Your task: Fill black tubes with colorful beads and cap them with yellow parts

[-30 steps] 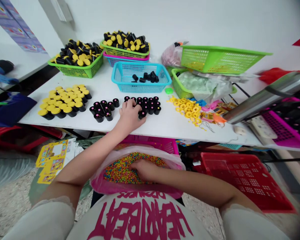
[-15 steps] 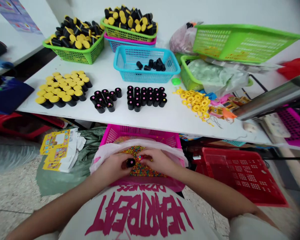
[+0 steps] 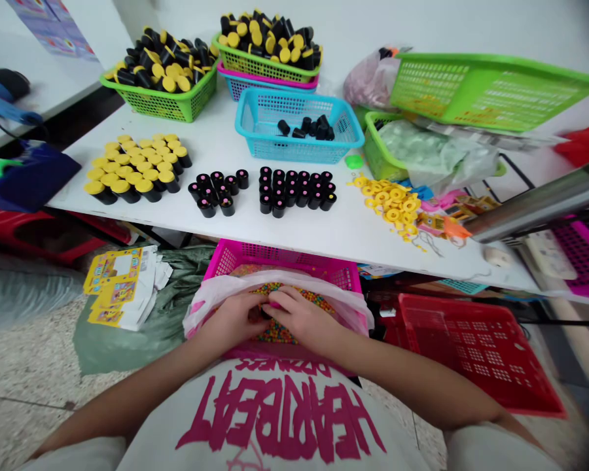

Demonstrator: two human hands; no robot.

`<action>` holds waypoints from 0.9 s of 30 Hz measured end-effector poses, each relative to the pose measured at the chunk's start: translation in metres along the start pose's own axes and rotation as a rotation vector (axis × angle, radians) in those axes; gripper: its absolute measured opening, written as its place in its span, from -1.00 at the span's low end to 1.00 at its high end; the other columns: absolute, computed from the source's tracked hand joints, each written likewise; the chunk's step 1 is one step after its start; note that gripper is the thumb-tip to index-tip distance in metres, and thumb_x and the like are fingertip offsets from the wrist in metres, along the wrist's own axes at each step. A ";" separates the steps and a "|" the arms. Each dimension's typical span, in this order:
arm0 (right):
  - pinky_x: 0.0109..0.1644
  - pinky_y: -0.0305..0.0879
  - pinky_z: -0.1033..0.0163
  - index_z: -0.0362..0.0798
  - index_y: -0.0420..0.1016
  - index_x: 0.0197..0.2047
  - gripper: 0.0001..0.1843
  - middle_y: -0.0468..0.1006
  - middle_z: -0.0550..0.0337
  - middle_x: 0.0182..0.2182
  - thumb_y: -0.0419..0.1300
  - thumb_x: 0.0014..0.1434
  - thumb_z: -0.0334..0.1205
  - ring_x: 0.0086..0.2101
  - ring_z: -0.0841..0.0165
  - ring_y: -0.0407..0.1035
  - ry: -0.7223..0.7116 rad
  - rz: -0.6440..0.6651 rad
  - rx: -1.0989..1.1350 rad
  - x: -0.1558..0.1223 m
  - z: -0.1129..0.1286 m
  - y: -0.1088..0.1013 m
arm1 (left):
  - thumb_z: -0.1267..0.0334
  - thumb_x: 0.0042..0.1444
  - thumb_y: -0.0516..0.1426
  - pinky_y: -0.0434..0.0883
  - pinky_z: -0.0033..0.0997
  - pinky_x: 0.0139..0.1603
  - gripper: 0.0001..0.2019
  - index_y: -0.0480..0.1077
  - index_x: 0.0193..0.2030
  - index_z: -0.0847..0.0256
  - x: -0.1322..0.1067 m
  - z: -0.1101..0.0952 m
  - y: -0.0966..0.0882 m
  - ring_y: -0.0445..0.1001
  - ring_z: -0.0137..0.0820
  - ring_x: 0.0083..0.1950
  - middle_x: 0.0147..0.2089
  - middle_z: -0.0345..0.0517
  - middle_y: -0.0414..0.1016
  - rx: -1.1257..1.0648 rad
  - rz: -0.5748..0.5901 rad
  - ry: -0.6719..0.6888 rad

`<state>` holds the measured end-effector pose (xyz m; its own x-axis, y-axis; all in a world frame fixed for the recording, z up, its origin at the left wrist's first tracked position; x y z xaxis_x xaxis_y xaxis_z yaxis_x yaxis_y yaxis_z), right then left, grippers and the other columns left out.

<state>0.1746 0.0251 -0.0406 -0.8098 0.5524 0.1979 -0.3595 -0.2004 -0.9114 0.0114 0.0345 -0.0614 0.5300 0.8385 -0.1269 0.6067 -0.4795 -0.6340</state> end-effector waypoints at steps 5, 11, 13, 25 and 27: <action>0.14 0.31 0.03 -0.16 0.40 0.16 -0.63 0.43 -0.10 -0.01 -0.04 0.37 -0.38 0.05 0.17 0.26 0.076 0.001 0.064 -0.008 -0.004 -0.016 | 0.33 0.05 0.17 0.46 -0.39 -0.20 -0.70 0.50 -0.05 0.17 -0.004 -0.006 -0.004 0.54 -0.36 -0.24 -0.21 -0.15 0.61 -0.034 -0.006 -0.017; 0.13 0.33 0.05 -0.03 0.43 0.17 -0.49 0.47 -0.05 0.05 0.01 0.20 -0.53 0.04 0.18 0.36 0.335 0.198 0.101 -0.029 -0.017 -0.015 | 0.24 0.07 0.20 0.52 -0.40 -0.14 -0.69 0.49 -0.01 0.13 -0.021 -0.021 -0.047 0.58 -0.39 -0.22 -0.09 -0.12 0.61 -0.082 -0.183 -0.014; 0.05 0.38 0.07 -0.09 0.52 0.03 -0.55 0.53 -0.09 -0.05 0.02 0.16 -0.56 -0.05 0.16 0.44 0.421 0.367 0.009 -0.031 -0.022 0.001 | 0.16 0.09 0.21 0.53 -0.40 -0.19 -0.67 0.49 0.00 0.15 -0.021 -0.018 -0.077 0.57 -0.38 -0.27 -0.14 -0.11 0.62 -0.032 -0.307 -0.069; -0.23 0.44 0.22 -0.20 0.54 -0.14 -0.63 0.61 -0.11 -0.22 0.11 0.01 -0.65 -0.26 0.15 0.55 0.477 0.572 -0.001 0.004 -0.029 0.078 | 0.07 -0.04 0.28 0.49 -0.34 -0.18 -0.23 0.13 0.29 0.20 0.051 0.055 -0.159 0.56 -0.36 -0.30 -0.15 -0.07 0.52 0.073 -0.740 -0.326; -0.29 0.41 0.24 -0.18 0.54 -0.17 -0.64 0.60 -0.08 -0.24 0.18 -0.05 -0.63 -0.31 0.17 0.54 0.463 0.525 0.042 0.007 -0.028 0.080 | 0.08 -0.05 0.29 0.49 -0.28 -0.14 -0.20 0.10 0.31 0.22 0.055 0.052 -0.158 0.55 -0.33 -0.26 -0.08 0.00 0.49 0.084 -0.711 -0.295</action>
<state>0.1532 0.0355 -0.1224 -0.6034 0.6599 -0.4477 0.0000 -0.5615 -0.8275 -0.0866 0.1699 -0.0080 -0.1570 0.9774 0.1415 0.6885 0.2110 -0.6938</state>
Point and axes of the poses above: each hand's wrist, its own x-axis towards the middle knuckle, its own y-axis out of the palm, z = x × y, the point moved 3 cm from there along x, towards the middle knuckle
